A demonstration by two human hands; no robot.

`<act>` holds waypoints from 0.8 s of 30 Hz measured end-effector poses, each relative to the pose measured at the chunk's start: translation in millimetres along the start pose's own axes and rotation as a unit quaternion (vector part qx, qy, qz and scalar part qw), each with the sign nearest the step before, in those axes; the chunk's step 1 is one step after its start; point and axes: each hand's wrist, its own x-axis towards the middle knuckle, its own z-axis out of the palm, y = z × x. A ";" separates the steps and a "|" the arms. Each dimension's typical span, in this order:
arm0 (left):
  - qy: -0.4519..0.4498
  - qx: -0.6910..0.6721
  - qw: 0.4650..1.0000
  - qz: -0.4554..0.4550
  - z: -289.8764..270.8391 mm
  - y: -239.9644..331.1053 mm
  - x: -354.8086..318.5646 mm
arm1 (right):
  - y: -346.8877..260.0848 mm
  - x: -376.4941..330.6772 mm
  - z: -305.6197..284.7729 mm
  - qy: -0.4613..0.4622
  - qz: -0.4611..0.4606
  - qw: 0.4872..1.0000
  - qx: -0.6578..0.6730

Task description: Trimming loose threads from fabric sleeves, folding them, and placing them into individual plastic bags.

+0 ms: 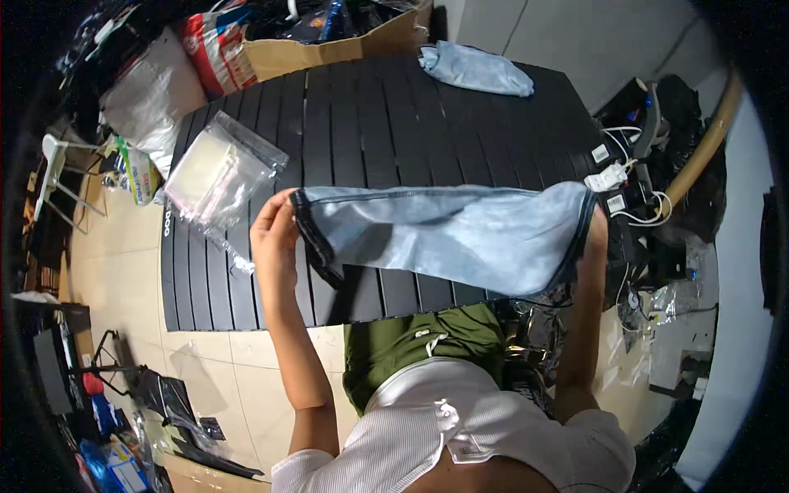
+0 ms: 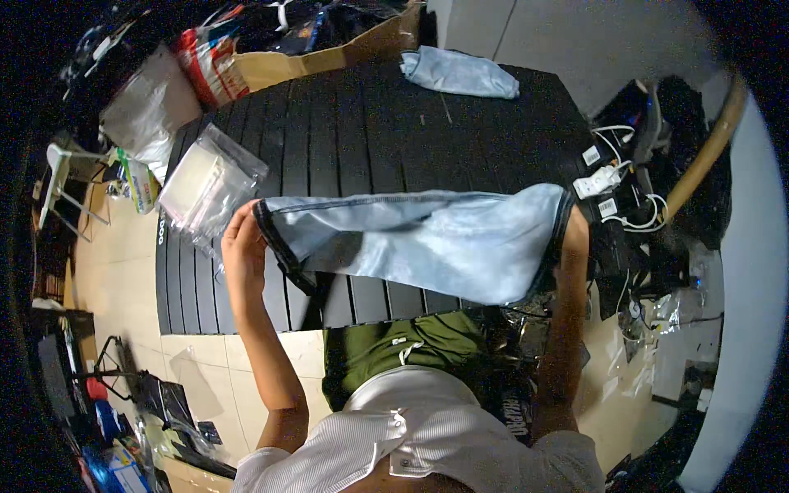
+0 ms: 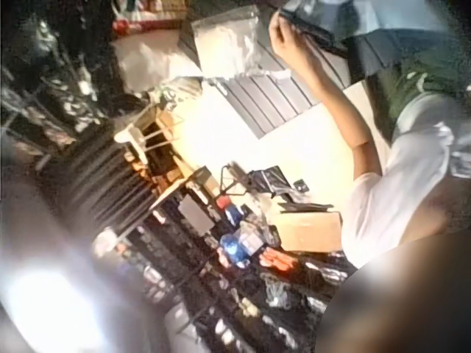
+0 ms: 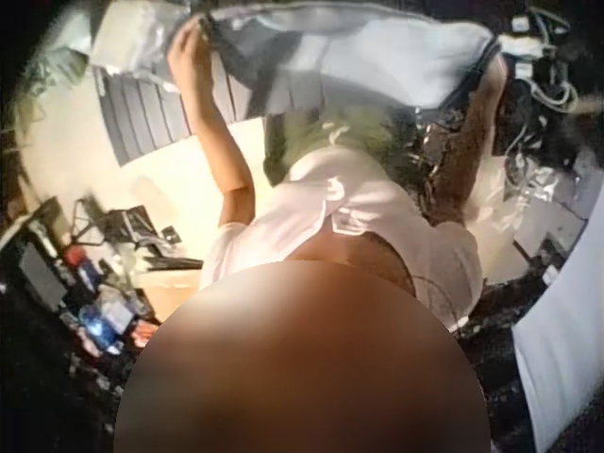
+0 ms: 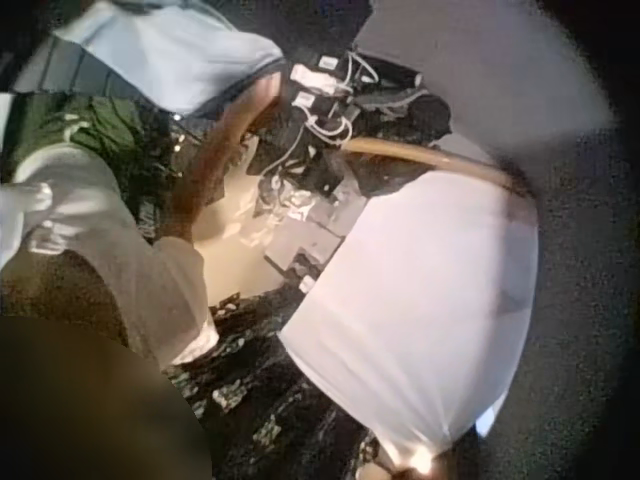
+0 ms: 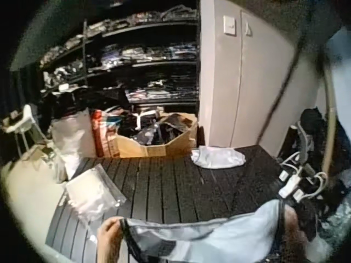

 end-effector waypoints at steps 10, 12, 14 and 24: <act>0.159 0.468 0.869 0.020 -59.3 -40.6 -4.3 | 48.7 30.4 -12.8 0.045 -0.203 0.833 -0.512; 0.143 0.485 0.863 0.005 -57.5 -43.2 -4.1 | 53.5 6.1 -24.4 0.030 -0.174 0.803 -0.569; 0.131 0.487 0.864 0.003 -43.0 -42.5 -0.4 | 60.5 -6.8 -32.9 0.016 -0.145 0.769 -0.623; 0.112 0.396 0.910 0.045 -30.7 -28.6 -16.3 | 51.4 -8.3 -51.5 0.026 0.009 0.784 -0.620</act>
